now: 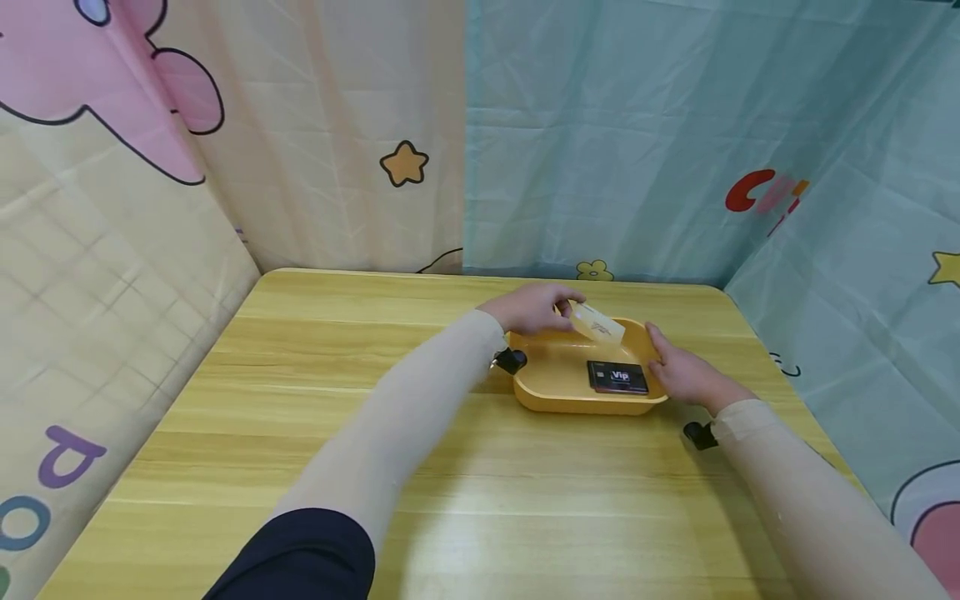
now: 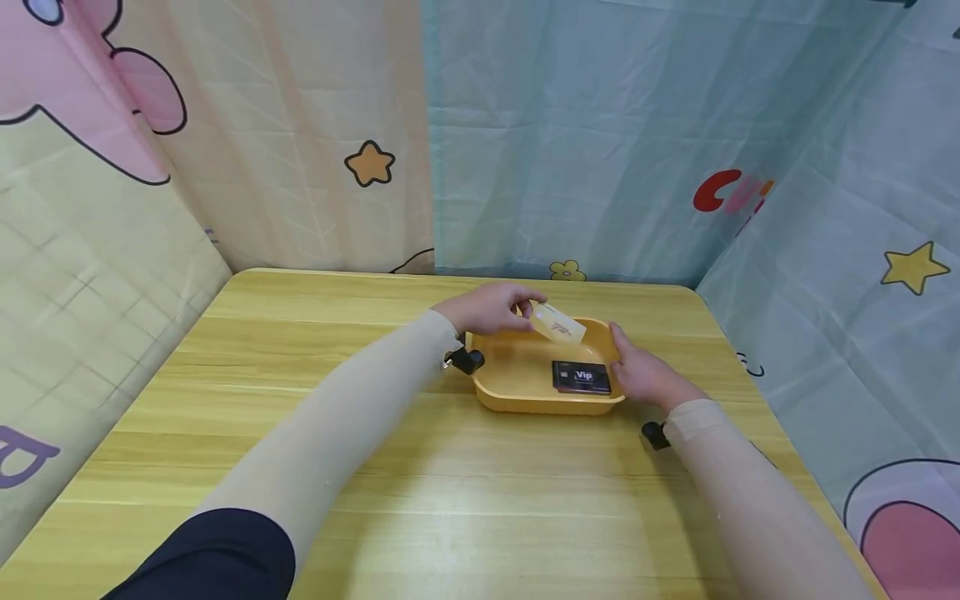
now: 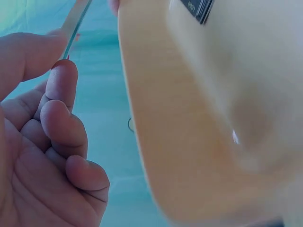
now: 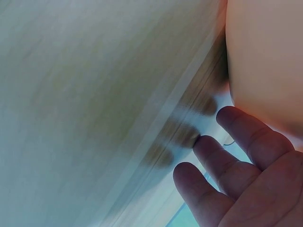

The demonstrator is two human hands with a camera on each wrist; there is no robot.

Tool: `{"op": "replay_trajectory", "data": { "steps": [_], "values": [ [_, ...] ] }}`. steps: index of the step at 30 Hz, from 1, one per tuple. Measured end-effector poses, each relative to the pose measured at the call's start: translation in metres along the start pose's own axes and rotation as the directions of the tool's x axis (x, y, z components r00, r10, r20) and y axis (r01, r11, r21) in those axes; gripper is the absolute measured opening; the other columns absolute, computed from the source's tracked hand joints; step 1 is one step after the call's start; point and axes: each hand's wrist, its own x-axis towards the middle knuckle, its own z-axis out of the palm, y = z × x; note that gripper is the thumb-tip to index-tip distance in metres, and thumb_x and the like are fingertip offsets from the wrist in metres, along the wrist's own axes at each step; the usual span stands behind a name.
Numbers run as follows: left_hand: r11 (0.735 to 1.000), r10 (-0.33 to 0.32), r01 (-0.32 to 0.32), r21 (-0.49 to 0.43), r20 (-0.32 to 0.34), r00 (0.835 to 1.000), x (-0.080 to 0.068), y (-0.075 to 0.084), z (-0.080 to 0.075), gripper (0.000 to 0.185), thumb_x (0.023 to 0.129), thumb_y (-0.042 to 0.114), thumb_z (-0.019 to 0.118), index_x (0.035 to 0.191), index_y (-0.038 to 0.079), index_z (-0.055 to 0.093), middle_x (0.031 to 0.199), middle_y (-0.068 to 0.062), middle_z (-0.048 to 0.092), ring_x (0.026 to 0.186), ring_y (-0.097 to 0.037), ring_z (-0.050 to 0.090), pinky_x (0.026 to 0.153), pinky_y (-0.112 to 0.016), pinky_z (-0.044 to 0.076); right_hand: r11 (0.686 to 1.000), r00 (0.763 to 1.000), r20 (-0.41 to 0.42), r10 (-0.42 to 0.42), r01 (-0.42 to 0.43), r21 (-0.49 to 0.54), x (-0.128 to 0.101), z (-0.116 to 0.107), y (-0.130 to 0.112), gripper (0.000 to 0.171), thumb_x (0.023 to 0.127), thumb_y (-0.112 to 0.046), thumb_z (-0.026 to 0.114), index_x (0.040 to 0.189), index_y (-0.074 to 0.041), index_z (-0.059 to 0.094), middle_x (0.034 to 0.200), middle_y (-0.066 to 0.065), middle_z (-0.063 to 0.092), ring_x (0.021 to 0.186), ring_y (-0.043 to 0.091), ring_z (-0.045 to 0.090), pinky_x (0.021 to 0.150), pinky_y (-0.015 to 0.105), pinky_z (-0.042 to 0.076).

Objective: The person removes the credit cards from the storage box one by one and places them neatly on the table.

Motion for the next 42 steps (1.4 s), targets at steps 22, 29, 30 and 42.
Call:
{"op": "replay_trajectory", "data": {
  "steps": [22,29,30,42],
  "values": [
    [0.999,-0.049,0.047,-0.020,-0.110,0.993,-0.045,-0.039,-0.040,0.055,0.103,0.026,0.069,0.155,0.015,0.052,0.111,-0.001,0.065,0.093,-0.019,0.056,0.085,-0.032,0.045,0.998,0.998,0.026,0.050,-0.050,0.028,0.002,0.001,0.000,0.070,0.110,-0.014,0.035,0.164,0.007,-0.005,0.158,0.045,0.028,0.134,0.056,0.053,0.106,0.064,0.045],
    [0.996,-0.089,0.086,-0.026,-0.143,0.986,-0.064,-0.058,-0.047,0.056,0.103,0.027,0.067,0.156,0.017,0.051,0.115,-0.001,0.066,0.094,-0.019,0.057,0.086,-0.034,0.046,0.998,0.998,0.027,0.051,-0.052,0.029,0.001,0.001,-0.001,0.070,0.110,-0.014,0.035,0.164,0.008,-0.004,0.157,0.046,0.028,0.134,0.056,0.052,0.105,0.063,0.045],
    [0.995,-0.095,0.092,-0.023,-0.148,0.984,-0.066,-0.061,-0.048,0.056,0.103,0.028,0.067,0.156,0.017,0.051,0.115,-0.001,0.066,0.094,-0.019,0.058,0.087,-0.035,0.046,0.998,0.998,0.025,0.049,-0.049,0.027,0.001,0.001,-0.001,0.069,0.110,-0.013,0.035,0.164,0.008,-0.003,0.157,0.046,0.028,0.133,0.056,0.052,0.104,0.063,0.045],
    [0.988,-0.156,0.152,-0.036,-0.190,0.969,-0.099,-0.096,-0.057,0.057,0.104,0.028,0.068,0.157,0.016,0.050,0.116,-0.005,0.066,0.081,-0.020,0.054,0.079,-0.035,0.045,0.999,0.999,0.019,0.038,-0.038,0.019,0.004,0.004,0.004,0.070,0.110,-0.013,0.036,0.164,0.008,-0.003,0.156,0.046,0.030,0.123,0.051,0.060,0.093,0.056,0.048]
  ]
}}
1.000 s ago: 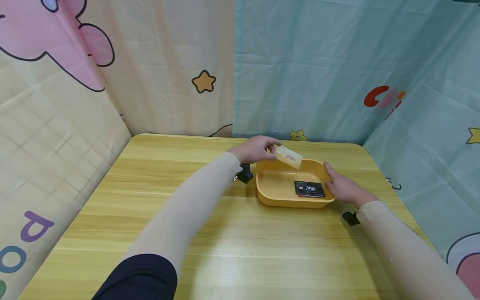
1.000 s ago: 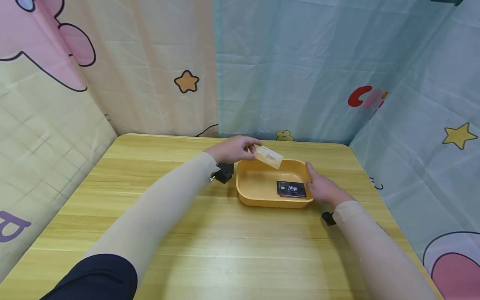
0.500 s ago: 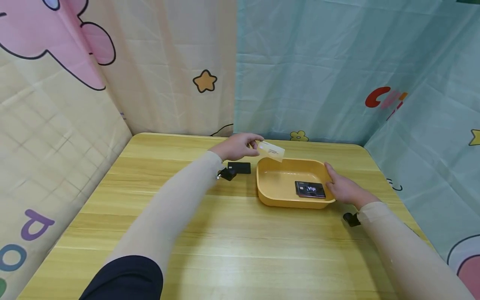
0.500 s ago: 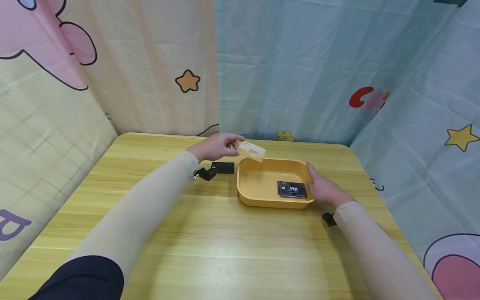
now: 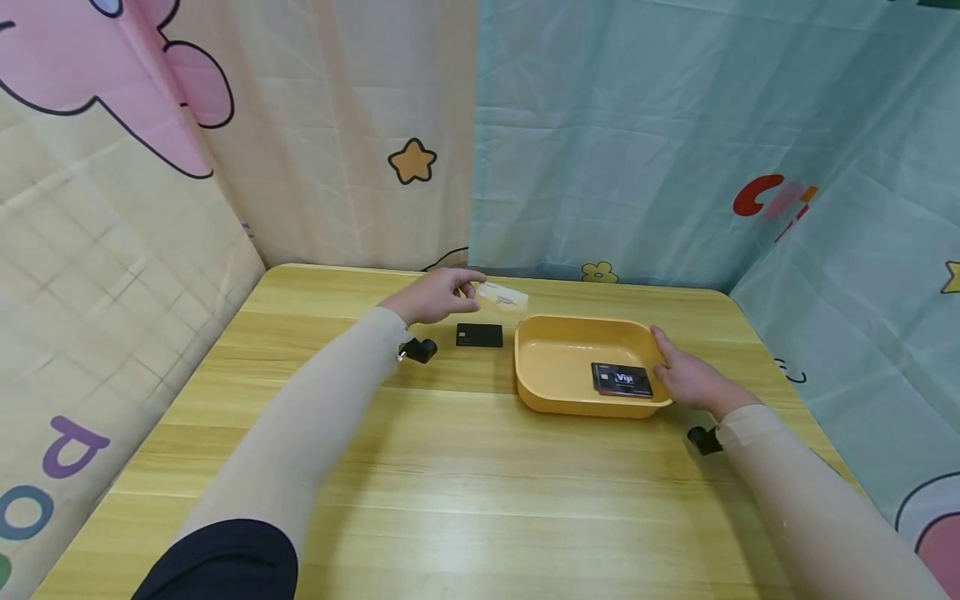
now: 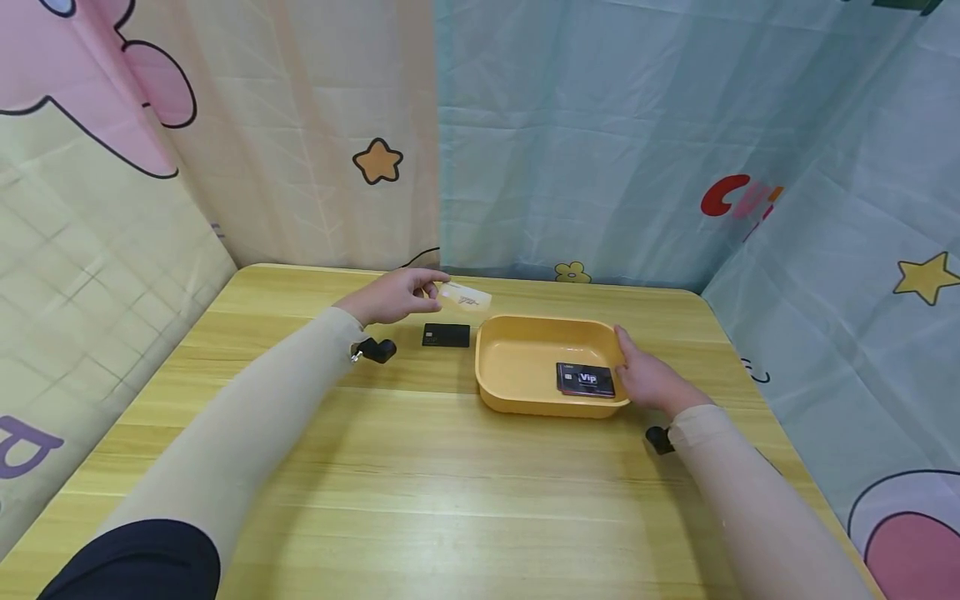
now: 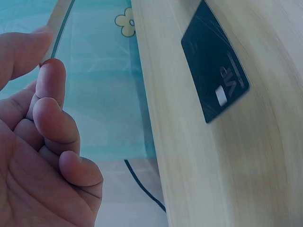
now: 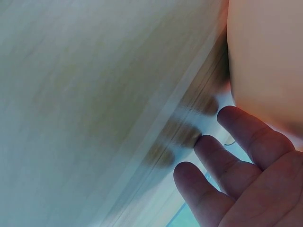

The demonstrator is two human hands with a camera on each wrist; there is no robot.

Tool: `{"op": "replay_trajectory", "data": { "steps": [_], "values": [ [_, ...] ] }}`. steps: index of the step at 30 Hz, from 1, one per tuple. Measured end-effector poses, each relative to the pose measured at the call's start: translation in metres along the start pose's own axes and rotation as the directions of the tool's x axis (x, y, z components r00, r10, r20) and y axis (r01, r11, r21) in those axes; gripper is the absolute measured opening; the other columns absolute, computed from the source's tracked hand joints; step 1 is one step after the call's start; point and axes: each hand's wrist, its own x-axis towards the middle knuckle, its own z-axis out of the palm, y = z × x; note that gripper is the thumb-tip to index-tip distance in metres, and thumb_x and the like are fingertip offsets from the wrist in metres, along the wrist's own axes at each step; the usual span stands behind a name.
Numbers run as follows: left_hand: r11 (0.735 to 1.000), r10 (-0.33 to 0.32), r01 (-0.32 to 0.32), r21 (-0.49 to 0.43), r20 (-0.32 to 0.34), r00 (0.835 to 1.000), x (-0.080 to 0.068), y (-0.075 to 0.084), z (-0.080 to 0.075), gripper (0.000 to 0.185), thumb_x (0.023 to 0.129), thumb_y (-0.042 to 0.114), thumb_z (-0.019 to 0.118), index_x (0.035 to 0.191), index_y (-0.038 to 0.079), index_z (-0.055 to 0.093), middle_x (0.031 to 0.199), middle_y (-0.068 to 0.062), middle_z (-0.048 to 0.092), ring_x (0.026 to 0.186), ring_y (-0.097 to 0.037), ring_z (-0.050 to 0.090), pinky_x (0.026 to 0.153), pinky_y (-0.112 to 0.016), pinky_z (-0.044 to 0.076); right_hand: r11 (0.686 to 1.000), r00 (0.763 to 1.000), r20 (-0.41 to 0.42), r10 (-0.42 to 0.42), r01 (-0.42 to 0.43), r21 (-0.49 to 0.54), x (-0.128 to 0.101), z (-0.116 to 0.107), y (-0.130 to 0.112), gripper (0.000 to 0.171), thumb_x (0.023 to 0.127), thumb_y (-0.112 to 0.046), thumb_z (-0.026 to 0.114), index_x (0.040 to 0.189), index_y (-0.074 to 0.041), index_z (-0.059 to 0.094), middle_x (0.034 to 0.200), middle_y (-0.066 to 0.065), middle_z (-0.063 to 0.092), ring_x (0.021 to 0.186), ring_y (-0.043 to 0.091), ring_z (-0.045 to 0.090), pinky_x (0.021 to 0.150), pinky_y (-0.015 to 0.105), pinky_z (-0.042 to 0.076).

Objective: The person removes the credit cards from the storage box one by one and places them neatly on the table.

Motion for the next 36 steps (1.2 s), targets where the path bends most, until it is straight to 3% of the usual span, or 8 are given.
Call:
{"op": "replay_trajectory", "data": {
  "steps": [5,11,17,28,36],
  "values": [
    [1.000,-0.030,0.030,-0.008,-0.022,0.999,-0.010,-0.015,-0.004,0.058,0.104,0.028,0.068,0.157,0.017,0.050,0.115,-0.006,0.064,0.074,-0.019,0.049,0.071,-0.034,0.043,1.000,1.000,0.001,0.002,-0.002,0.003,0.000,0.000,0.000,0.070,0.110,-0.013,0.036,0.164,0.008,-0.004,0.157,0.046,0.028,0.126,0.051,0.058,0.094,0.056,0.048],
    [0.999,-0.046,0.046,0.001,-0.052,0.998,-0.022,-0.033,-0.007,0.058,0.103,0.026,0.069,0.157,0.015,0.050,0.115,-0.006,0.064,0.085,-0.020,0.054,0.074,-0.034,0.044,1.000,1.000,0.005,0.007,-0.007,0.005,-0.001,0.000,-0.002,0.070,0.110,-0.013,0.035,0.164,0.008,-0.004,0.158,0.046,0.027,0.138,0.058,0.047,0.112,0.067,0.040],
    [0.997,-0.082,0.081,-0.004,-0.071,0.994,-0.035,-0.048,-0.010,0.059,0.103,0.024,0.069,0.157,0.014,0.050,0.117,-0.007,0.065,0.093,-0.023,0.056,0.075,-0.035,0.045,1.000,1.000,0.005,0.003,-0.004,0.011,-0.001,0.000,-0.002,0.070,0.110,-0.013,0.035,0.164,0.009,-0.004,0.158,0.046,0.026,0.141,0.060,0.043,0.115,0.068,0.036],
    [0.992,-0.128,0.129,0.004,-0.075,0.989,-0.053,-0.069,-0.014,0.057,0.103,0.022,0.068,0.155,0.009,0.050,0.118,-0.010,0.066,0.089,-0.022,0.056,0.074,-0.035,0.046,0.999,0.999,0.016,0.040,-0.040,0.009,-0.001,0.000,-0.003,0.071,0.111,-0.014,0.035,0.164,0.006,-0.007,0.160,0.044,0.024,0.141,0.058,0.044,0.115,0.068,0.037],
    [0.981,-0.192,0.191,-0.033,-0.047,0.980,-0.061,-0.086,-0.015,0.059,0.103,0.022,0.068,0.156,0.008,0.049,0.119,-0.011,0.064,0.071,-0.018,0.048,0.064,-0.031,0.043,0.999,0.999,0.014,0.042,-0.042,0.010,-0.002,-0.001,-0.006,0.070,0.111,-0.014,0.036,0.164,0.007,-0.005,0.159,0.045,0.025,0.140,0.058,0.045,0.115,0.068,0.037]
  ]
}}
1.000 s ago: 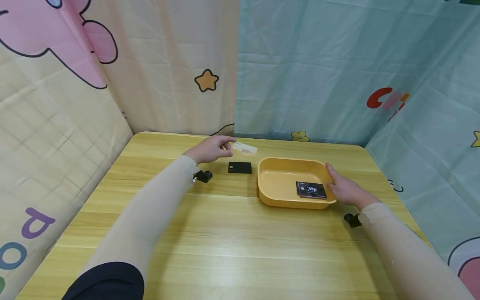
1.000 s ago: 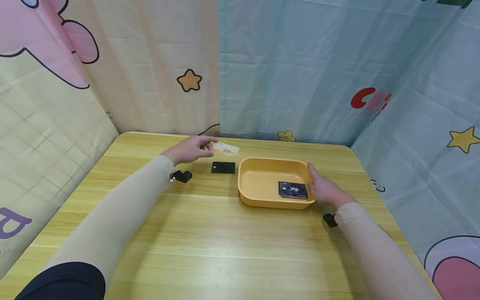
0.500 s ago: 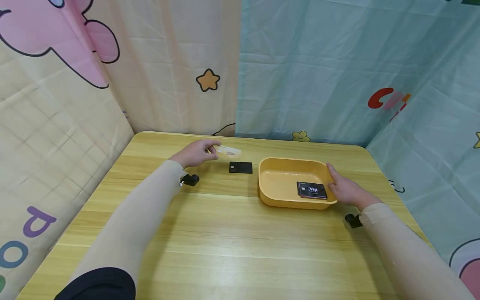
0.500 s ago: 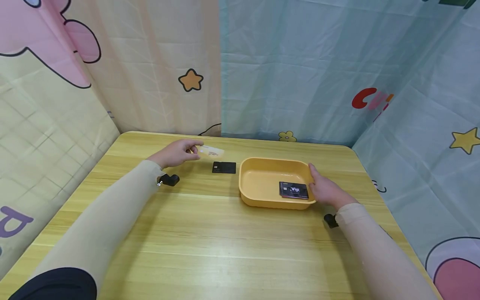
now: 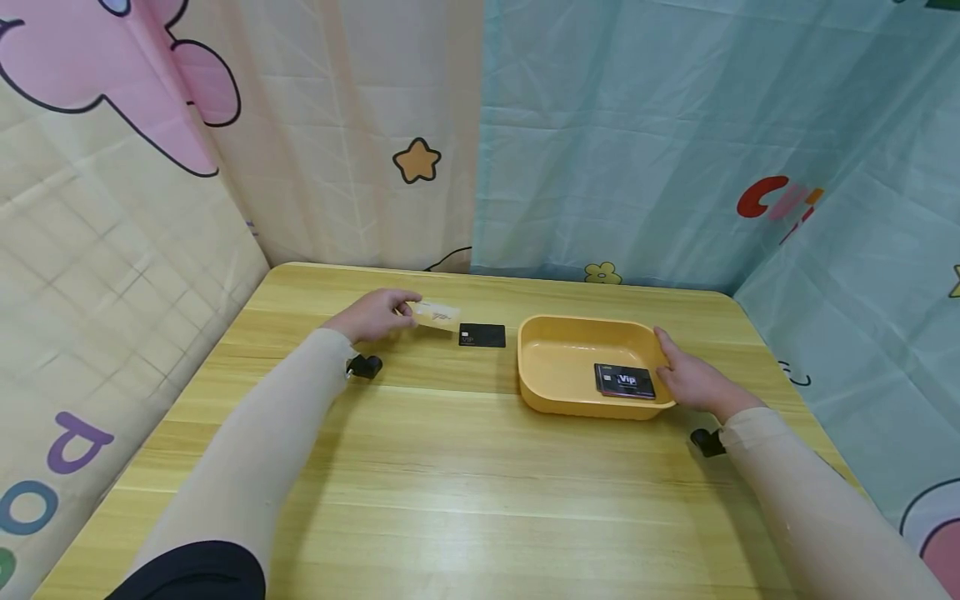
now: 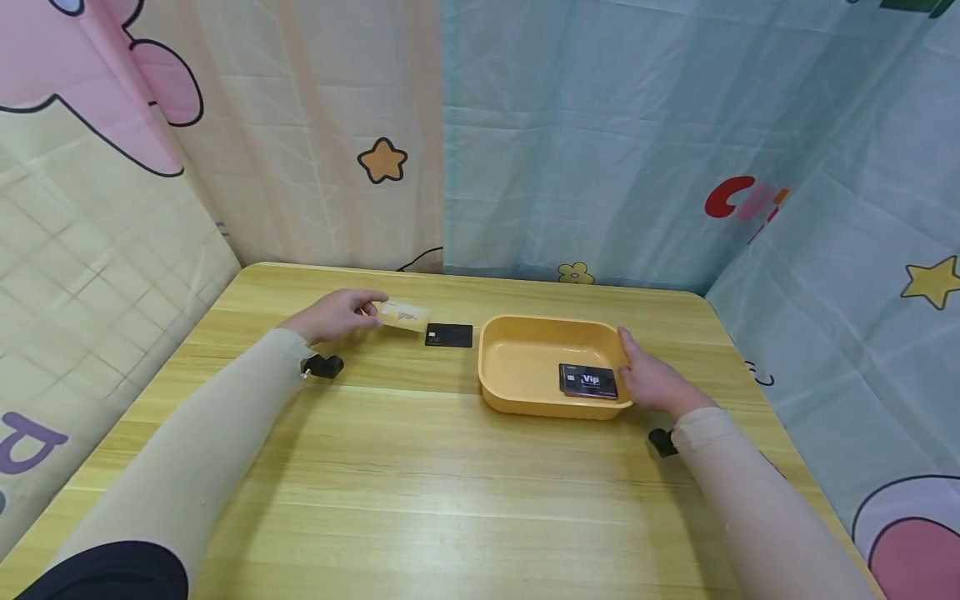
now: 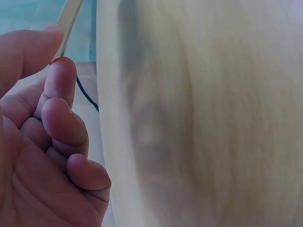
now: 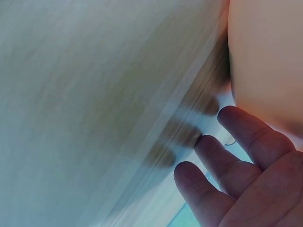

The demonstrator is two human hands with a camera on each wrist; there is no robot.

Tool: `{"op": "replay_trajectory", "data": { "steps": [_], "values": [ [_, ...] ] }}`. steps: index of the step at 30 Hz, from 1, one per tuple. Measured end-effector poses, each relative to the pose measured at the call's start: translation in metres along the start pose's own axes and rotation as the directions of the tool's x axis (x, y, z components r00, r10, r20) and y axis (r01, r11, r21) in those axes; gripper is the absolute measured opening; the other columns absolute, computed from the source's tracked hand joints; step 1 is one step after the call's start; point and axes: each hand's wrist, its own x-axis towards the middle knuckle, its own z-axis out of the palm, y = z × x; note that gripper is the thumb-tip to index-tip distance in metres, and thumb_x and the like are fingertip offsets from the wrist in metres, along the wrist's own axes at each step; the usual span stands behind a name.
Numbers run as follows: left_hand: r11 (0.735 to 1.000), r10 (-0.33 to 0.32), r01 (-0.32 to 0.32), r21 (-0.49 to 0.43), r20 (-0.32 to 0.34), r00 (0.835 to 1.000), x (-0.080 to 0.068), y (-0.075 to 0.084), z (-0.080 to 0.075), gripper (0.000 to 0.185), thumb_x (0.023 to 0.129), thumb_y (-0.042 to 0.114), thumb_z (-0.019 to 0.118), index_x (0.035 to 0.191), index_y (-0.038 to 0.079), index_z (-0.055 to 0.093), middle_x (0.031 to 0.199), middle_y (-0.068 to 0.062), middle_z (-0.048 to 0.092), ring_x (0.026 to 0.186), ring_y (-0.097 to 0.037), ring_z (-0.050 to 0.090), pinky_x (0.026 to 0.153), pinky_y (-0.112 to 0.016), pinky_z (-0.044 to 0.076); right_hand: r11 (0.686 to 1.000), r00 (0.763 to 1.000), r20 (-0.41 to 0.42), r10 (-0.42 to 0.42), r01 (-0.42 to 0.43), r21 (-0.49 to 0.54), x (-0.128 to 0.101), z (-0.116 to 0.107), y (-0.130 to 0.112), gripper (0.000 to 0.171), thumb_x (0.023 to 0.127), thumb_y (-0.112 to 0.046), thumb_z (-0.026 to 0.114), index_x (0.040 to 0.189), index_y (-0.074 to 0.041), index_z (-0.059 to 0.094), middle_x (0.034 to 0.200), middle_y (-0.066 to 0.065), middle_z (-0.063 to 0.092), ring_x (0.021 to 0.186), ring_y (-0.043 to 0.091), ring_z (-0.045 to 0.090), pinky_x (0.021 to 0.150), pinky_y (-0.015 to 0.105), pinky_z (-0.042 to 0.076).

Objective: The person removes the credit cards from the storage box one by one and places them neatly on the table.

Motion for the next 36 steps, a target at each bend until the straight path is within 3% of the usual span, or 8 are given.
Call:
{"op": "replay_trajectory", "data": {
  "steps": [8,23,28,31,36],
  "values": [
    [0.999,-0.042,0.042,0.027,0.006,0.999,-0.002,-0.012,0.000,0.058,0.102,0.025,0.069,0.155,0.007,0.051,0.118,-0.011,0.063,0.080,-0.019,0.051,0.070,-0.033,0.043,1.000,1.000,0.001,0.004,-0.004,0.004,0.001,0.000,0.001,0.071,0.111,-0.014,0.036,0.165,0.006,-0.006,0.160,0.044,0.023,0.141,0.057,0.044,0.115,0.068,0.037],
    [0.993,-0.078,0.073,0.098,0.056,0.995,-0.001,-0.014,0.005,0.057,0.103,0.024,0.068,0.154,0.006,0.052,0.120,-0.011,0.062,0.097,-0.023,0.053,0.086,-0.037,0.042,1.000,1.000,-0.002,-0.027,0.027,0.007,0.001,0.000,0.003,0.071,0.111,-0.014,0.036,0.164,0.007,-0.006,0.160,0.045,0.024,0.139,0.059,0.045,0.113,0.068,0.039],
    [0.989,-0.080,0.071,0.128,0.066,0.995,-0.001,-0.013,0.007,0.057,0.101,0.024,0.068,0.154,0.007,0.053,0.116,-0.009,0.062,0.095,-0.021,0.053,0.086,-0.037,0.042,0.999,0.999,-0.007,-0.035,0.035,0.006,0.001,0.001,0.005,0.071,0.111,-0.013,0.036,0.164,0.007,-0.006,0.160,0.045,0.024,0.136,0.057,0.050,0.108,0.065,0.044],
    [0.988,-0.089,0.078,0.137,0.074,0.993,-0.001,-0.013,0.007,0.057,0.101,0.024,0.068,0.154,0.007,0.053,0.111,-0.007,0.061,0.088,-0.020,0.051,0.082,-0.036,0.041,0.999,0.999,-0.010,-0.041,0.041,-0.002,0.002,0.001,0.005,0.071,0.111,-0.013,0.036,0.164,0.007,-0.006,0.159,0.045,0.026,0.131,0.054,0.055,0.104,0.063,0.046],
    [0.986,-0.091,0.079,0.145,0.075,0.993,0.000,-0.012,0.008,0.056,0.102,0.023,0.068,0.154,0.007,0.053,0.108,-0.007,0.062,0.082,-0.018,0.050,0.077,-0.034,0.040,0.999,0.999,-0.011,-0.048,0.048,-0.006,0.002,0.001,0.007,0.071,0.111,-0.013,0.037,0.164,0.008,-0.004,0.156,0.047,0.029,0.105,0.042,0.064,0.086,0.051,0.049]
  ]
}}
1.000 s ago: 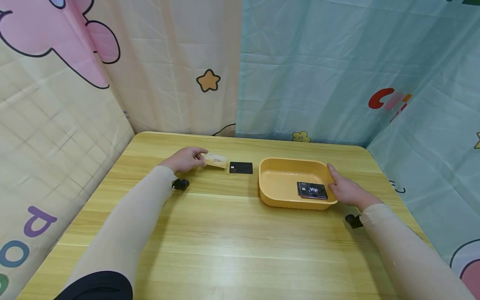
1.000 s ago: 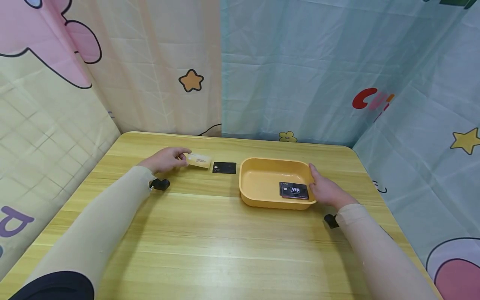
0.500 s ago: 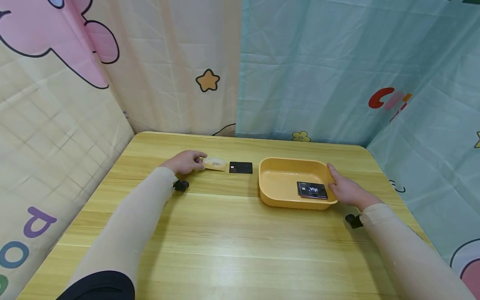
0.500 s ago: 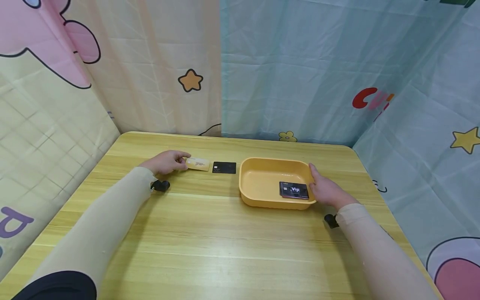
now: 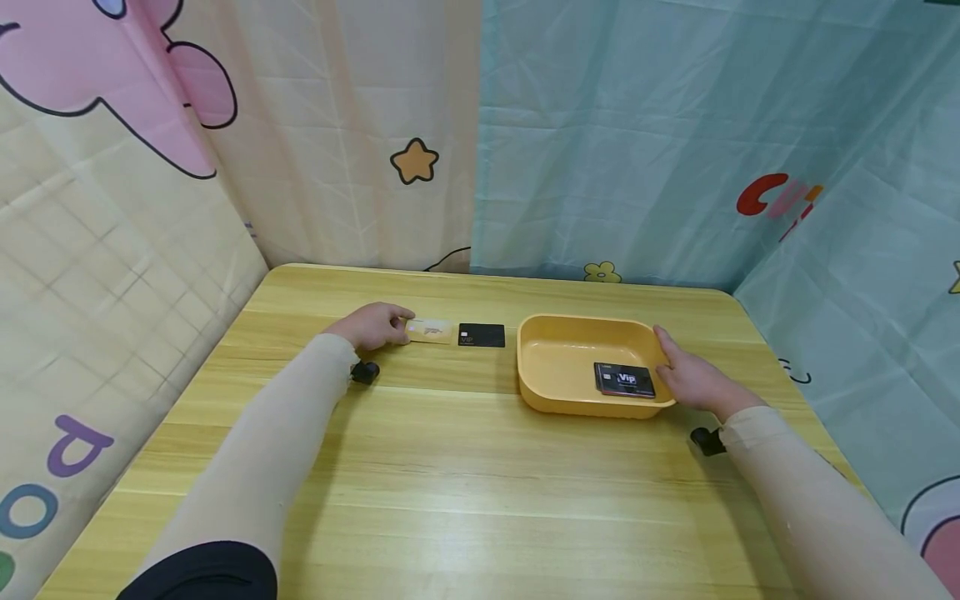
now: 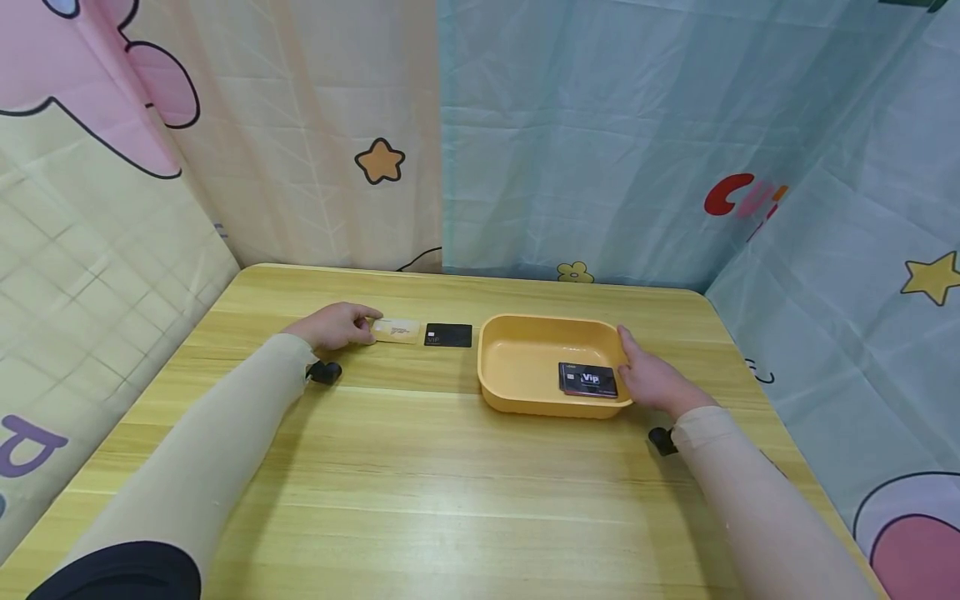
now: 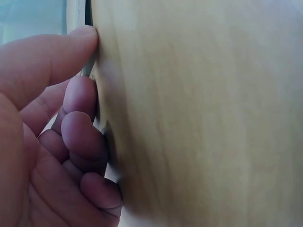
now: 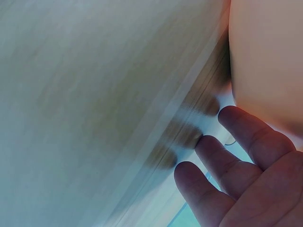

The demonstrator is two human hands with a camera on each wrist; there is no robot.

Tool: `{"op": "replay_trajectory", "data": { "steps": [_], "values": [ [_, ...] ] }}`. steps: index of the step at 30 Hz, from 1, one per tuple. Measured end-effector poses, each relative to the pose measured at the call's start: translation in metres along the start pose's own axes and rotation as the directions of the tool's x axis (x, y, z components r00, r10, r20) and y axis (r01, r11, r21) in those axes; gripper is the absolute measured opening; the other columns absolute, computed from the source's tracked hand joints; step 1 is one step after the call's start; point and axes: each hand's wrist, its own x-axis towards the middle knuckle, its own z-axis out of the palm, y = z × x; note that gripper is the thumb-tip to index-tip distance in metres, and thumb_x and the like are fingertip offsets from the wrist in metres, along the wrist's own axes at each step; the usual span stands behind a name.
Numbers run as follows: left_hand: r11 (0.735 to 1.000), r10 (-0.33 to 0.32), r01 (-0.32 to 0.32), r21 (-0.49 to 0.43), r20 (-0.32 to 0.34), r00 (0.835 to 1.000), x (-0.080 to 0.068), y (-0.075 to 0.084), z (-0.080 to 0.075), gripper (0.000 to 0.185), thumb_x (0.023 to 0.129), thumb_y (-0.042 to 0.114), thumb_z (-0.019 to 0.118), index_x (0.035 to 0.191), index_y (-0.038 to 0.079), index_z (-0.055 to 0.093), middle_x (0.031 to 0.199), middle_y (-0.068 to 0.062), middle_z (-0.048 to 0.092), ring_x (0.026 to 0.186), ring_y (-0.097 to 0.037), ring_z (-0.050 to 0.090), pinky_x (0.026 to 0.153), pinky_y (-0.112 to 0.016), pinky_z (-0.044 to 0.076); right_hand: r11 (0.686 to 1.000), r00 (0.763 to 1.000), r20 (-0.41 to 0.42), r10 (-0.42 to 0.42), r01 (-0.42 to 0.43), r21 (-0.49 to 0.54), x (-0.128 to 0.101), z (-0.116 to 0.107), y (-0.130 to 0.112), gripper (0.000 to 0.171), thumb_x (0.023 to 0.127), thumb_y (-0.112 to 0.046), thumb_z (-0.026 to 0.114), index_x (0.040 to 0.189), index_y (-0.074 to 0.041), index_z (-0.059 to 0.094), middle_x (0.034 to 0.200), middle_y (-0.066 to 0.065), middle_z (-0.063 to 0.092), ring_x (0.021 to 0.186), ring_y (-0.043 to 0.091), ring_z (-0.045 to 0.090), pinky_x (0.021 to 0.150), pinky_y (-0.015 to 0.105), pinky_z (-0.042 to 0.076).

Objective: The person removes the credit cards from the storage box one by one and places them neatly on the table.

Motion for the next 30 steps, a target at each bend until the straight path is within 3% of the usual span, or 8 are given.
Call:
{"op": "replay_trajectory", "data": {
  "steps": [2,7,11,15,23,30],
  "values": [
    [1.000,0.002,-0.002,0.006,-0.002,1.000,0.0000,-0.0001,0.0002,0.057,0.102,0.023,0.068,0.154,0.007,0.053,0.109,-0.008,0.063,0.083,-0.019,0.051,0.078,-0.034,0.041,1.000,1.000,0.000,-0.001,0.001,0.004,0.0002,0.0000,-0.0002,0.070,0.111,-0.013,0.037,0.164,0.008,-0.004,0.157,0.047,0.028,0.103,0.041,0.063,0.085,0.049,0.047],
    [1.000,-0.010,0.010,0.004,-0.004,1.000,0.0011,-0.0010,0.0013,0.059,0.100,0.023,0.070,0.154,0.008,0.053,0.111,-0.008,0.063,0.088,-0.021,0.052,0.080,-0.036,0.042,1.000,1.000,-0.001,0.003,-0.003,0.009,0.0000,0.0001,-0.0015,0.070,0.111,-0.013,0.036,0.164,0.008,-0.004,0.159,0.046,0.025,0.123,0.049,0.059,0.095,0.056,0.048],
    [1.000,-0.018,0.018,-0.006,-0.007,1.000,0.0006,-0.0003,0.0014,0.061,0.099,0.023,0.072,0.154,0.006,0.053,0.107,-0.007,0.063,0.088,-0.021,0.052,0.081,-0.036,0.042,1.000,1.000,0.002,0.009,-0.009,0.012,-0.0002,0.0002,-0.0019,0.070,0.111,-0.013,0.036,0.164,0.008,-0.005,0.159,0.046,0.025,0.129,0.052,0.056,0.098,0.058,0.048],
    [1.000,-0.017,0.017,-0.013,-0.009,1.000,0.0002,0.0002,0.0017,0.062,0.099,0.022,0.073,0.154,0.005,0.052,0.104,-0.006,0.063,0.085,-0.019,0.052,0.079,-0.035,0.041,1.000,1.000,0.005,0.016,-0.016,0.011,0.0002,0.0003,-0.0016,0.070,0.111,-0.013,0.037,0.164,0.007,-0.005,0.158,0.046,0.026,0.126,0.050,0.057,0.097,0.057,0.048],
    [1.000,-0.015,0.015,-0.020,-0.002,1.000,0.0026,-0.0015,0.0017,0.063,0.099,0.024,0.073,0.155,0.005,0.051,0.103,-0.005,0.063,0.083,-0.018,0.052,0.077,-0.033,0.042,1.000,1.000,0.004,0.013,-0.013,0.012,0.0005,0.0015,-0.0002,0.070,0.111,-0.013,0.036,0.164,0.007,-0.006,0.158,0.046,0.026,0.136,0.057,0.050,0.110,0.066,0.042],
    [1.000,-0.021,0.021,-0.023,0.001,1.000,0.0023,-0.0017,0.0015,0.064,0.099,0.024,0.074,0.156,0.005,0.050,0.103,-0.005,0.062,0.083,-0.018,0.051,0.077,-0.033,0.041,1.000,1.000,0.000,0.005,-0.005,0.017,0.0013,0.0019,0.0011,0.071,0.111,-0.013,0.035,0.164,0.007,-0.008,0.158,0.046,0.025,0.138,0.059,0.046,0.113,0.068,0.039]
  ]
}}
